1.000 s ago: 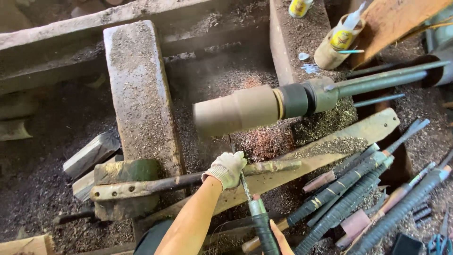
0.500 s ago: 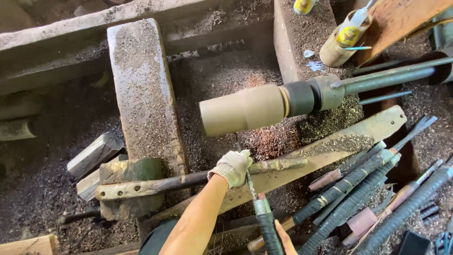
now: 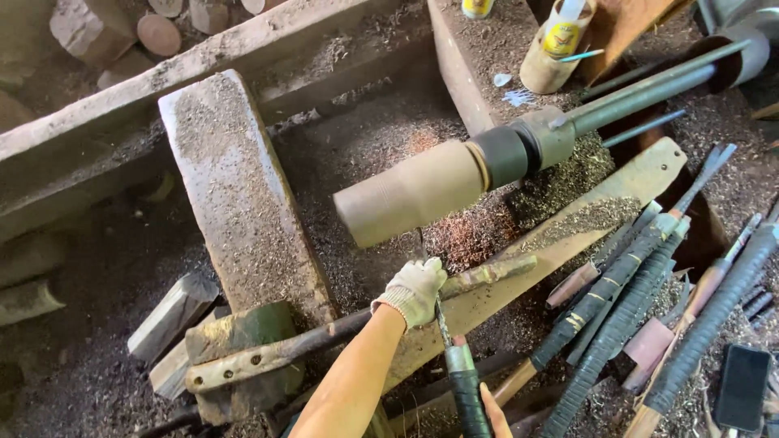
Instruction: The person turns a cylindrical wooden workpiece on a lathe, holding a chisel against the spinning wood to shape its surface while wood shavings accumulate. The gloved left hand steadies and repositions the tool rest as the right hand guides the chisel along the rotating wood.
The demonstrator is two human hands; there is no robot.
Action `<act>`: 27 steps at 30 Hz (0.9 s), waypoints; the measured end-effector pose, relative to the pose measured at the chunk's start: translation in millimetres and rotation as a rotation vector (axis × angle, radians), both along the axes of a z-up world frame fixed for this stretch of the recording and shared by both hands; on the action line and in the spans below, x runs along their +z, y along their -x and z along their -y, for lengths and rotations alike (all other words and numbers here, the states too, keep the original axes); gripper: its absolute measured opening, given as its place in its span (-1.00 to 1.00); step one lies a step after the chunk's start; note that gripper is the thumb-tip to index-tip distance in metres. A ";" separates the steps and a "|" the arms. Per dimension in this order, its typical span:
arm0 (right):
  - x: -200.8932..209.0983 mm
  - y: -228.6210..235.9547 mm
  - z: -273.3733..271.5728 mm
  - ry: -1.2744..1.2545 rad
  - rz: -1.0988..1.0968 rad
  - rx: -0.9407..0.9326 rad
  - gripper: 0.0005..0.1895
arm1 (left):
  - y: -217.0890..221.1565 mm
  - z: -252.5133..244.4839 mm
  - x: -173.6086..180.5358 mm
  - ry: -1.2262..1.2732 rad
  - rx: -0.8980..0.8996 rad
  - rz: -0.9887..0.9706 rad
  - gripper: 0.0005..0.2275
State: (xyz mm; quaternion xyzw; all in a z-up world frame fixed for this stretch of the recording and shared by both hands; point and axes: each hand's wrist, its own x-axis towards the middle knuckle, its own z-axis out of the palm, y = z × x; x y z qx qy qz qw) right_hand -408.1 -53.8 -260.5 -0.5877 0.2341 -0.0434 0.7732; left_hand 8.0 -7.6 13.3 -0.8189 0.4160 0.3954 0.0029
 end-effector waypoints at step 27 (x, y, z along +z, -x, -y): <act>-15.8 -57.3 108.5 -1.098 -0.676 0.072 -0.48 | 3.7 7.4 13.2 -0.136 0.299 -0.081 -0.73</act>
